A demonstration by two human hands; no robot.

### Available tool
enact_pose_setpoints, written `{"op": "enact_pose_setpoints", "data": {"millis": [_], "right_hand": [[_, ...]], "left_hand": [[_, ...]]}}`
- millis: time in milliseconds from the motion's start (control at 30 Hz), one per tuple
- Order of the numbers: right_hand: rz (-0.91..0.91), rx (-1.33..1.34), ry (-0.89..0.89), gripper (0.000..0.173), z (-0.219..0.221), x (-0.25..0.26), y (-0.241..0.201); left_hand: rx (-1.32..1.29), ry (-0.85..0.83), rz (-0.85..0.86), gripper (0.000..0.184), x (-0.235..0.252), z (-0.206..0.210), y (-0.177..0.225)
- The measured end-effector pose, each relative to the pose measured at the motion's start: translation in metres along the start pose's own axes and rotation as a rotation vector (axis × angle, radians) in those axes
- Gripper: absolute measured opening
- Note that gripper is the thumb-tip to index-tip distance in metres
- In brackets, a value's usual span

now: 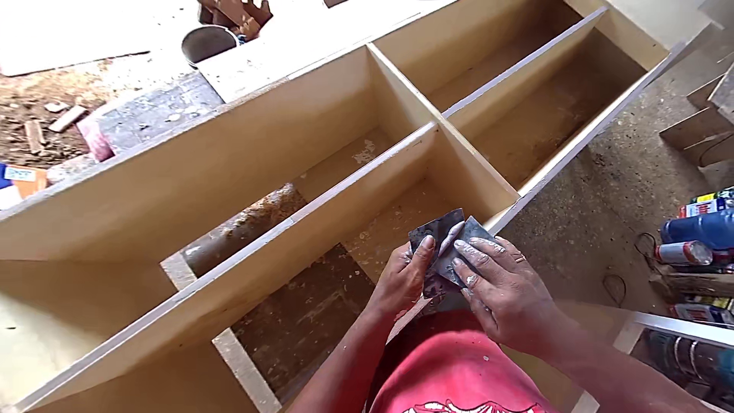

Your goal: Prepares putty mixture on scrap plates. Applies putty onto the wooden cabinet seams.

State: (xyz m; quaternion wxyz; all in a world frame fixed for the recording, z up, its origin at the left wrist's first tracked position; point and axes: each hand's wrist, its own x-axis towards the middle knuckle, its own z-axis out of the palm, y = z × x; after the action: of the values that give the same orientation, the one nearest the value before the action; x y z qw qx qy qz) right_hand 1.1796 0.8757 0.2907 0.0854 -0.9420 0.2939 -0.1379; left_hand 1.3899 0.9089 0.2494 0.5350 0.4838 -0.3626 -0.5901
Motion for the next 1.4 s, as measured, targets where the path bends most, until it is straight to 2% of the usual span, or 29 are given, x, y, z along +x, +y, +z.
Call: {"op": "enact_pose_setpoints", "data": {"millis": [133,267,400,567,700,800,967,1133,1333,1400], "right_hand": [[0.062,0.062,-0.071,0.037,-0.001,-0.032,0.01],[0.218,0.036,-0.005,0.041,0.002,-0.062,0.05],[0.24,-0.097,0.006,0.045,0.024,-0.057,0.084],[0.204,-0.099,-0.053,0.043,0.046,-0.048,0.105],[0.207,-0.075,-0.087,0.042,0.036,-0.062,0.106],[0.204,-0.074,-0.046,0.041,0.025,-0.06,0.11],[0.184,-0.079,-0.068,0.043,0.038,-0.045,0.127],[0.213,-0.056,-0.07,0.041,0.022,-0.066,0.117],[0.177,-0.028,-0.034,0.042,0.063,-0.055,0.074],[0.192,-0.035,-0.062,0.041,0.056,-0.063,0.071]], "left_hand": [[0.106,0.117,0.025,0.035,-0.004,-0.007,-0.001],[-0.001,0.275,0.002,0.032,-0.005,-0.03,0.011],[-0.067,0.263,0.021,0.031,-0.009,-0.037,0.004],[-0.096,0.253,-0.009,0.029,-0.017,-0.027,-0.015],[-0.131,0.287,-0.008,0.029,-0.022,-0.019,-0.022],[-0.132,0.3,-0.002,0.03,-0.025,-0.017,-0.023],[-0.142,0.309,0.003,0.029,-0.03,-0.007,-0.024],[-0.162,0.334,0.035,0.029,-0.041,-0.004,-0.026],[-0.19,0.379,0.022,0.029,-0.051,0.002,-0.032],[-0.187,0.376,0.032,0.029,-0.054,0.004,-0.031]]}}
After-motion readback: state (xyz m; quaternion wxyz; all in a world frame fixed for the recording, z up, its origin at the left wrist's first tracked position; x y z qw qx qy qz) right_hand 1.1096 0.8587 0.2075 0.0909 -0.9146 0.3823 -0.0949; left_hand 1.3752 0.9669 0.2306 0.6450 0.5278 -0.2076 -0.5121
